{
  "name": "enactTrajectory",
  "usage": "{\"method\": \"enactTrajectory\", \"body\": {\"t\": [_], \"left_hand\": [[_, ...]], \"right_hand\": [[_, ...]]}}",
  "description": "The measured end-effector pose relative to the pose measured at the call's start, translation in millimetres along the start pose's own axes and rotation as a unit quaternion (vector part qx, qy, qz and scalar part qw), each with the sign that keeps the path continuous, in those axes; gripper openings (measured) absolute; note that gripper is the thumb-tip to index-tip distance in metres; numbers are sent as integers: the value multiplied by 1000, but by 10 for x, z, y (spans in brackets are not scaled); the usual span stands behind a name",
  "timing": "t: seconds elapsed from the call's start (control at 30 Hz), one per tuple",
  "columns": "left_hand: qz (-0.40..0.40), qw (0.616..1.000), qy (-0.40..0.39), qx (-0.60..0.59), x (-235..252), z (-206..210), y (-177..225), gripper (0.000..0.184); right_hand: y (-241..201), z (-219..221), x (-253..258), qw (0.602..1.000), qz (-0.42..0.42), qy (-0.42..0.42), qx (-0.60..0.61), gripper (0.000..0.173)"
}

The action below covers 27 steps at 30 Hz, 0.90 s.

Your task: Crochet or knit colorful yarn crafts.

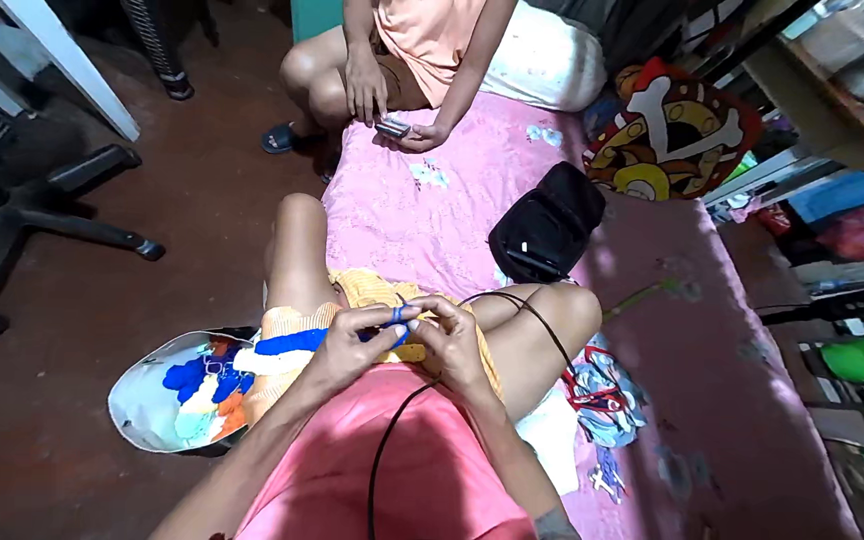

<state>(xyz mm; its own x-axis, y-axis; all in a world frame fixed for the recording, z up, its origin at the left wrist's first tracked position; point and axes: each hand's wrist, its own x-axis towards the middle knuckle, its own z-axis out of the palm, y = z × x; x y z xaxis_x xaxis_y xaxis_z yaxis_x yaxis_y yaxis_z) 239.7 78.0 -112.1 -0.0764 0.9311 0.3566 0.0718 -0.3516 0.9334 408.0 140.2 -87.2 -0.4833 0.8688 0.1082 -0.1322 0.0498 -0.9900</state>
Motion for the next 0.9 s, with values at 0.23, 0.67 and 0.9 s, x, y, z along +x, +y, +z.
{"method": "enactTrajectory", "body": {"t": [0.23, 0.67, 0.9], "left_hand": [[-155, 974, 69, -152, -62, -270, 96, 26], [-167, 982, 44, -73, 6, -139, 200, 89], [-169, 979, 89, -67, 34, -27, 274, 84]], "right_hand": [[3, 30, -12, 996, 7, 70, 56, 20], [39, 80, -55, 994, 19, 69, 77, 20], [41, 91, -78, 998, -10, 39, 40, 22]]}}
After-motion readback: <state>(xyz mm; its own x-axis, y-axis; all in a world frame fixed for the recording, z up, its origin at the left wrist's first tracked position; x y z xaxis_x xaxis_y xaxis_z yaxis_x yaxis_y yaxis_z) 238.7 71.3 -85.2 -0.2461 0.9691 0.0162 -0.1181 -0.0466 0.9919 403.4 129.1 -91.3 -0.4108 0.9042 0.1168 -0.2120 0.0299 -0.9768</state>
